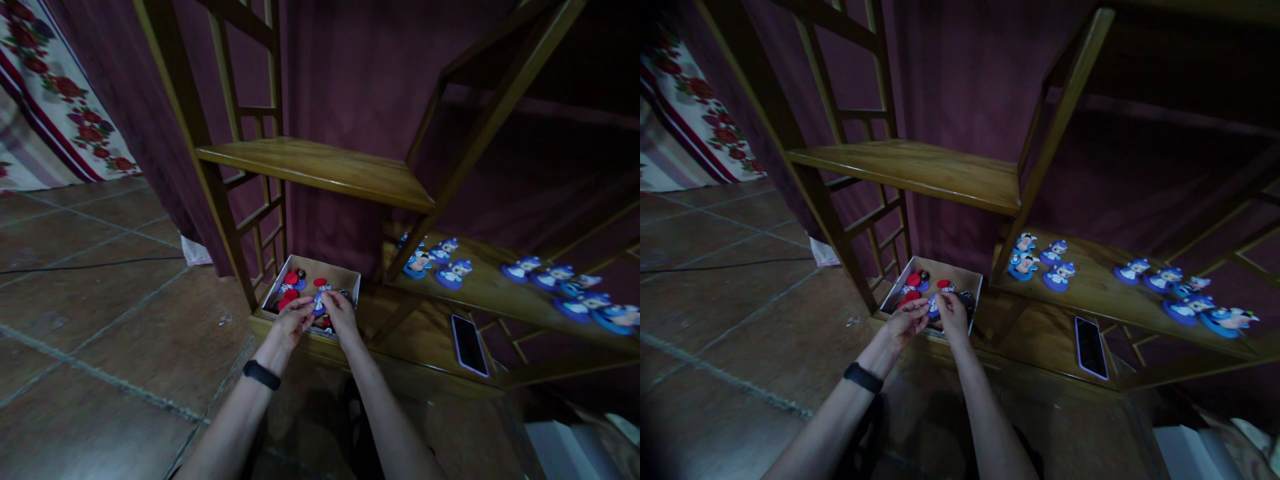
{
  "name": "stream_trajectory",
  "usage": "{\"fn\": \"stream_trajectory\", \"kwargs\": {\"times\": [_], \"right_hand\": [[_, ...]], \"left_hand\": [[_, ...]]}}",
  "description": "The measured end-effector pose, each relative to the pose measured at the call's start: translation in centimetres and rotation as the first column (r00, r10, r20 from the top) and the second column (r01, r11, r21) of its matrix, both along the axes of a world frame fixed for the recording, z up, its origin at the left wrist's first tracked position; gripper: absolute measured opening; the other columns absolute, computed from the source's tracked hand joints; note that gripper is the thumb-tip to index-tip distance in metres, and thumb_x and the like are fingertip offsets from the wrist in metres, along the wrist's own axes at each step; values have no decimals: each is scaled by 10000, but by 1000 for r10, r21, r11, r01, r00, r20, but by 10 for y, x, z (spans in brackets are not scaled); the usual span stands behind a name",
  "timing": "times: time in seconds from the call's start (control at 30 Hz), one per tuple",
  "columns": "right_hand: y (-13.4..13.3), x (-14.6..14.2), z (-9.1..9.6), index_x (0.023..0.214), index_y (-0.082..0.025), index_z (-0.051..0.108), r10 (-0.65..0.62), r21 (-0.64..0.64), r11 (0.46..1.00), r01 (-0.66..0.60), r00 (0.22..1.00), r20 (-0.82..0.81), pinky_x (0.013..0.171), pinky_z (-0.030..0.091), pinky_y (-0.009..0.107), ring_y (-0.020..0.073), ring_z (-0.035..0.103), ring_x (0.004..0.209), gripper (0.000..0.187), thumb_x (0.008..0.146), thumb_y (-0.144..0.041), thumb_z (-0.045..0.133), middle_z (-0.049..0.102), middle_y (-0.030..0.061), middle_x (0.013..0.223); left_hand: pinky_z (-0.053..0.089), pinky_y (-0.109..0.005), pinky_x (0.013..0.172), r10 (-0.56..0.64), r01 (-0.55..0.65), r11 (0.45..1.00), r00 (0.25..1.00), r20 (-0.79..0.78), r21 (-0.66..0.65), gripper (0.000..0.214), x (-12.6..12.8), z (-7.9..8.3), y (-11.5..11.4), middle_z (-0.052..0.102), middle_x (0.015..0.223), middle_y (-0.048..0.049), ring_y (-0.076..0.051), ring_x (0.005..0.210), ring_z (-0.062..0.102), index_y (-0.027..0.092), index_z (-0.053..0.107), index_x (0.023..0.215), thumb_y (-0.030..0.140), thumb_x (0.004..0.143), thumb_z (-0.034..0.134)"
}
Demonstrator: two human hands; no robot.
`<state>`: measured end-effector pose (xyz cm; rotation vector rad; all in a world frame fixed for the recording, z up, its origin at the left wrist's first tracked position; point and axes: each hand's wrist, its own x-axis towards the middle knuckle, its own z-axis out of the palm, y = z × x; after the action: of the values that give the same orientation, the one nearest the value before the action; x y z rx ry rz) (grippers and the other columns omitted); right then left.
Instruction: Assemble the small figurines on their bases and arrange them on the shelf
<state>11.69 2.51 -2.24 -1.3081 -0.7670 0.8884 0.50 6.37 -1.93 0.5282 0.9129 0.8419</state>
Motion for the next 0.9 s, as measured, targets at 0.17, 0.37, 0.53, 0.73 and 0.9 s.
{"fn": "stream_trajectory", "kwargs": {"times": [0.17, 0.37, 0.53, 0.73, 0.9], "right_hand": [[-3, 5, 0, 887, -222, 652, 57, -18, 998, -56, 998, 36, 664, 463, 256, 150, 577, 745, 285, 696, -427, 595, 652, 1, 821], [-6, 10, 5, 879, -231, 673, 99, -18, 995, -99, 995, 8, 658, 476, 274, 158, 584, 748, 291, 668, -427, 628, 661, 1, 836], [-8, 9, 7, 869, -217, 678, 157, 49, 987, -155, 987, -37, 749, 467, 291, 168, 598, 812, 272, 652, -380, 656, 675, 7, 857], [-6, 7, 7, 836, -213, 683, 161, 123, 981, -150, 984, -82, 842, 437, 304, 159, 606, 845, 240, 622, -320, 691, 686, 8, 889], [-6, 8, 6, 844, -211, 680, 151, 104, 984, -147, 988, -38, 812, 454, 308, 166, 600, 830, 244, 642, -347, 675, 679, 7, 866]], "left_hand": [[498, -172, 514, 35, -35, 998, 999, -12, 50, 216, 0, -1, 0, 660, 648, -32, -89, 539, 615, 124, 648, 809, -18, 647, 663], [485, -153, 493, 8, -9, 998, 1000, 11, 68, 194, -3, 3, 1, 675, 669, -47, -86, 536, 613, 108, 675, 777, -26, 637, 664], [504, -164, 544, 15, -17, 997, 1000, 23, 76, 187, -6, 6, 2, 677, 700, -53, -84, 569, 618, 106, 686, 787, -21, 656, 646], [523, -196, 618, -40, 27, 990, 995, 91, 141, 164, -4, 15, -2, 685, 789, -55, -96, 655, 628, 126, 690, 858, 101, 698, 662], [499, -161, 612, -36, 24, 987, 997, 73, 159, 210, -1, 15, -4, 691, 764, -42, -85, 662, 628, 131, 696, 849, 62, 651, 696]]}}
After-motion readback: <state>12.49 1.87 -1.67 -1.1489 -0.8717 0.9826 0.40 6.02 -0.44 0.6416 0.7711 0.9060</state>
